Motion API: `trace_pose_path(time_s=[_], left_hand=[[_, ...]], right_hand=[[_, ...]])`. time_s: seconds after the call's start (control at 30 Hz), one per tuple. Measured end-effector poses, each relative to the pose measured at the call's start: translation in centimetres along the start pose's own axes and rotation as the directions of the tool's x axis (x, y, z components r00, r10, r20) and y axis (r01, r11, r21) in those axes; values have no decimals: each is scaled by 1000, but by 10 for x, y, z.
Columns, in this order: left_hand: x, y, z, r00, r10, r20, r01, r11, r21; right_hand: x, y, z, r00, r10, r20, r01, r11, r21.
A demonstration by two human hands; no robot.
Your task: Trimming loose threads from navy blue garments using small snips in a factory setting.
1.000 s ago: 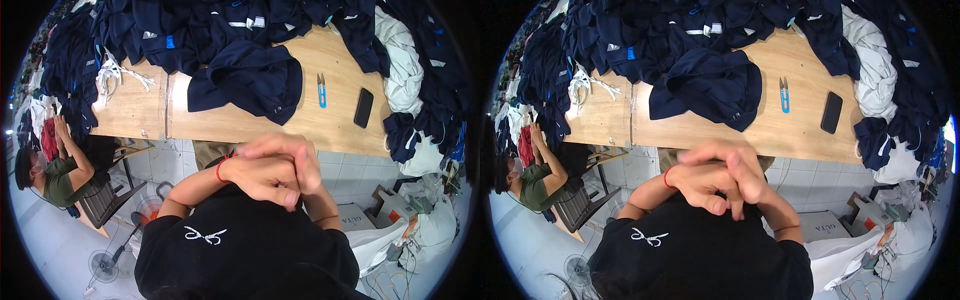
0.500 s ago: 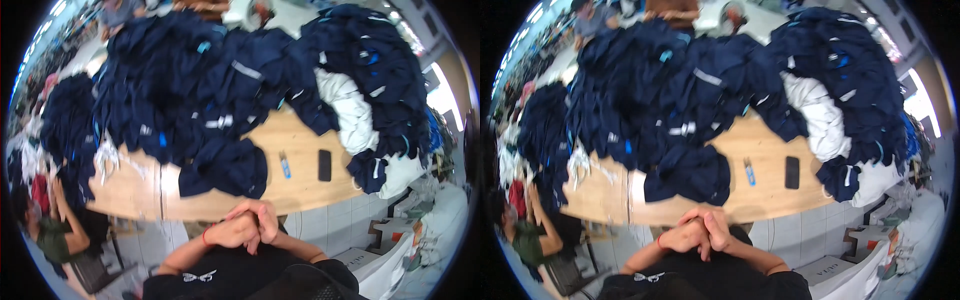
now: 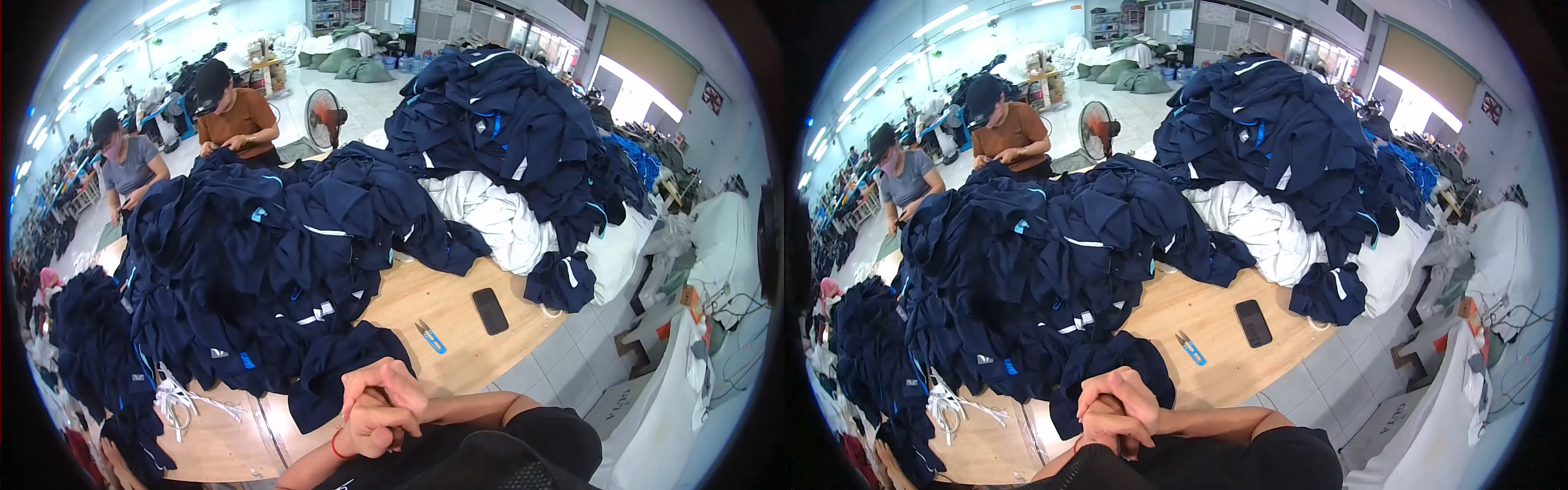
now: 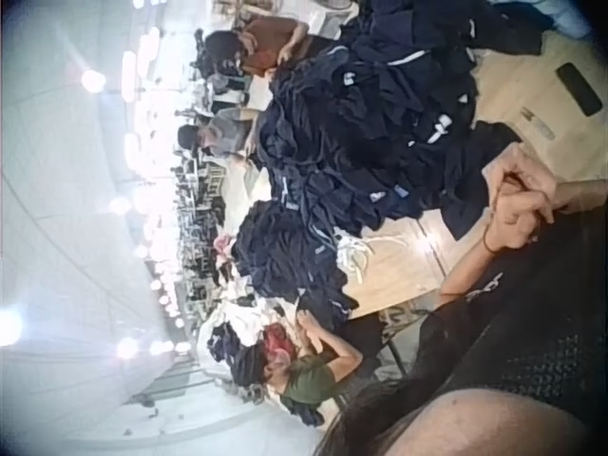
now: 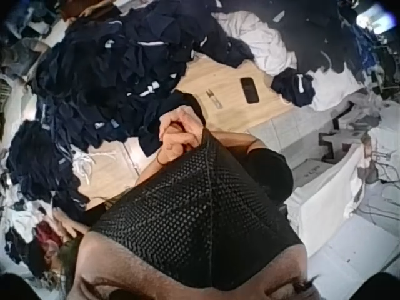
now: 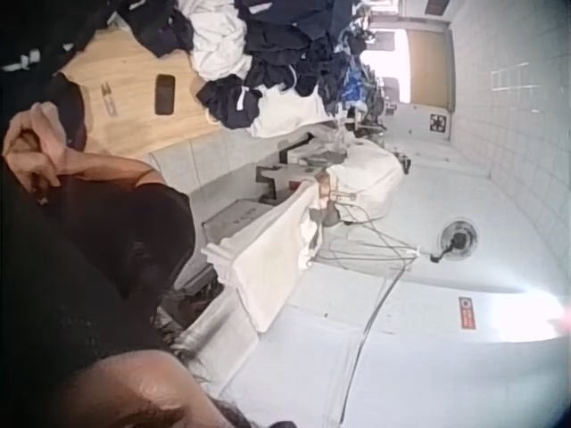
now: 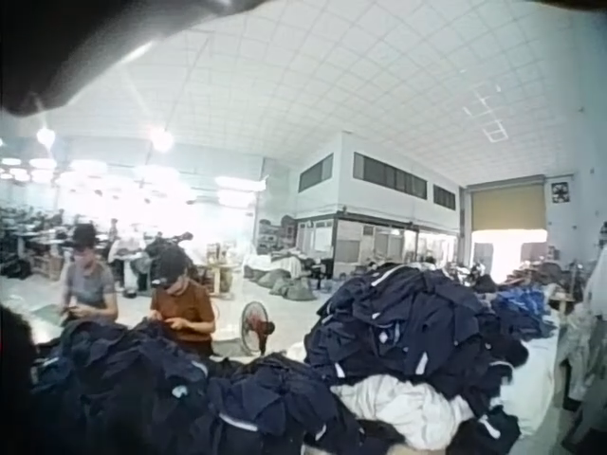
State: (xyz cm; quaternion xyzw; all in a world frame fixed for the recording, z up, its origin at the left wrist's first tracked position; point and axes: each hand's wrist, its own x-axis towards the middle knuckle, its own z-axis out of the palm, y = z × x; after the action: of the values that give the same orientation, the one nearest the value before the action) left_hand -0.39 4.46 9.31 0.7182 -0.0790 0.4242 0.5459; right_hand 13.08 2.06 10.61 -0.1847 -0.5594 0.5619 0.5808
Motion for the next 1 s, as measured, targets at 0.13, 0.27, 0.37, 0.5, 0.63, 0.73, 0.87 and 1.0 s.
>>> trace_pose_path(time_s=[0.13, 0.27, 0.37, 0.5, 0.63, 0.73, 0.87, 1.0], left_hand=[[7, 8, -27, 940, -341, -20, 338, 936, -100], [-37, 0, -33, 655, -314, -687, 243, 949, -202], [-22, 18, -51, 775, -221, -591, 391, 903, 175], [-2, 1, -36, 831, -493, -259, 471, 870, -146], [2, -12, -29, 808, -588, 32, 559, 749, -355], [13, -13, -27, 787, -613, -68, 585, 778, -229], [22, -15, -18, 851, -487, -199, 503, 864, 36], [25, -6, -15, 905, -303, -299, 352, 928, 123]], right_hand=[[4, 1, 3, 958, 76, -277, -105, 990, -94], [-10, 7, -26, 929, 103, -355, -173, 970, -172], [-28, 4, -49, 946, 323, -35, -322, 946, 25], [-16, 16, -29, 821, 396, 412, -273, 905, -326], [-13, 17, -7, 865, 393, 311, -304, 905, -297], [-12, -5, -6, 847, 511, 146, -492, 858, -148], [-18, 4, 6, 981, 184, -56, -193, 932, -307], [-2, 1, 10, 996, 22, 90, 11, 938, -345]])
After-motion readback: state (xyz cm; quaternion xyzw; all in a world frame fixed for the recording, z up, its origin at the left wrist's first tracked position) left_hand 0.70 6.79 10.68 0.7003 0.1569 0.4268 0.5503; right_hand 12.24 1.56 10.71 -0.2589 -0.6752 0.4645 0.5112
